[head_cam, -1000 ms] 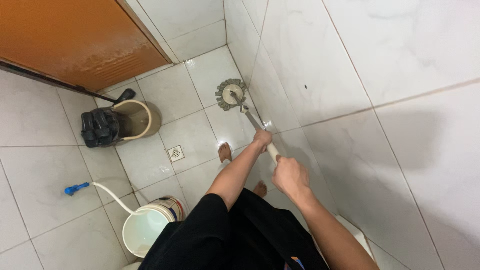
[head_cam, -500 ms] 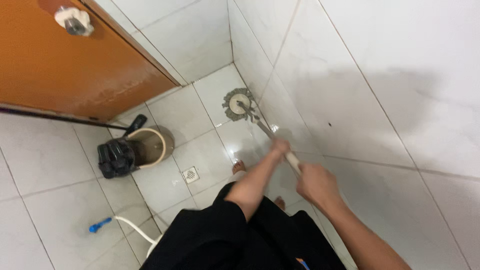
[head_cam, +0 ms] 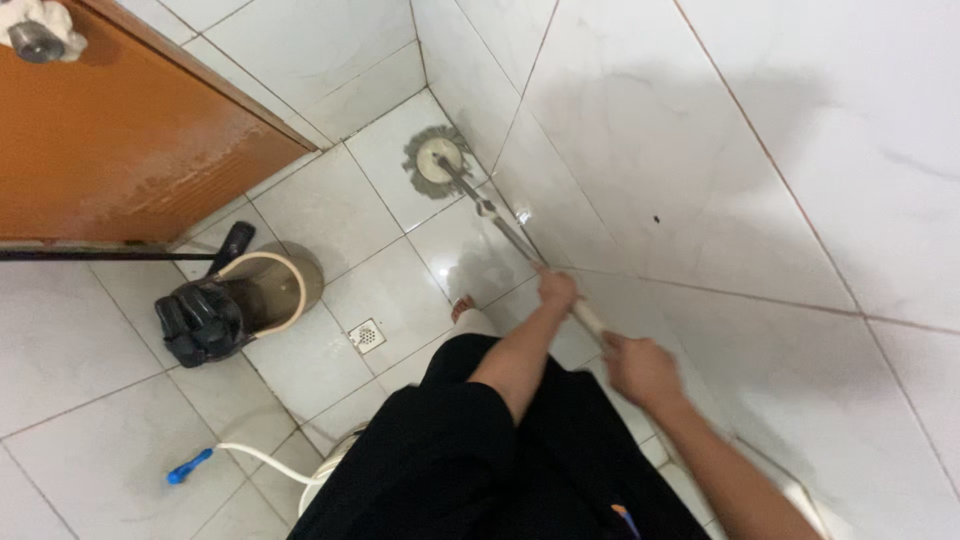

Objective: The person mops the tiled bathroom floor using a spin mop, periodically pouring water from a small container onto the floor near a drain and moving objects aside to reach corners.

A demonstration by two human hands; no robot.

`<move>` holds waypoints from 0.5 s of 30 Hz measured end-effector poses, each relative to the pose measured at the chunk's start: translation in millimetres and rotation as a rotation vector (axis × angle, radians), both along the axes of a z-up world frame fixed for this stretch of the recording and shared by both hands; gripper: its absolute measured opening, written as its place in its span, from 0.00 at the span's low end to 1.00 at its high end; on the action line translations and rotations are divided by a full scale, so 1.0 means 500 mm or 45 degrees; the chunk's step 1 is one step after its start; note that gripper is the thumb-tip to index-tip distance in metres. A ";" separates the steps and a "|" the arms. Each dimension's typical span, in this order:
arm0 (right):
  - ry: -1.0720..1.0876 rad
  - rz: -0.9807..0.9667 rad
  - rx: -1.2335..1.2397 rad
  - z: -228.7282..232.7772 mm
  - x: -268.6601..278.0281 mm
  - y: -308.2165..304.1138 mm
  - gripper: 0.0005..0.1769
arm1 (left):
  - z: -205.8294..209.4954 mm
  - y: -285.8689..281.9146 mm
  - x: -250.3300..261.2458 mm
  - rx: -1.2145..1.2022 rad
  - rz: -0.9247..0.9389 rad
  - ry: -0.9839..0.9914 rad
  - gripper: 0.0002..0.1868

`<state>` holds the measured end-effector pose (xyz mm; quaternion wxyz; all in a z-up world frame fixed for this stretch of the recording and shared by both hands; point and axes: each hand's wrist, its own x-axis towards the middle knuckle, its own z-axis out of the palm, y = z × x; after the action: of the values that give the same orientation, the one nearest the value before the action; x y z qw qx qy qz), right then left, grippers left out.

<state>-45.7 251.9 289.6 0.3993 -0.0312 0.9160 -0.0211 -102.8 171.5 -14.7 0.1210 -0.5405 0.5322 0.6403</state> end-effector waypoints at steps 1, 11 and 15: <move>0.039 -0.011 -0.055 -0.018 0.002 -0.028 0.26 | -0.006 -0.039 -0.016 0.000 -0.098 -0.011 0.44; 0.158 0.087 -0.399 -0.031 -0.066 -0.271 0.25 | 0.046 -0.390 -0.095 0.097 -0.460 -0.001 0.43; 0.110 0.165 -0.240 0.035 -0.069 -0.228 0.24 | -0.007 -0.292 -0.099 0.291 -0.388 0.123 0.27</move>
<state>-80.1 137.7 307.0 0.3554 -0.1286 0.9224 -0.0797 -152.5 25.3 -18.0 0.2516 -0.4051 0.5368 0.6960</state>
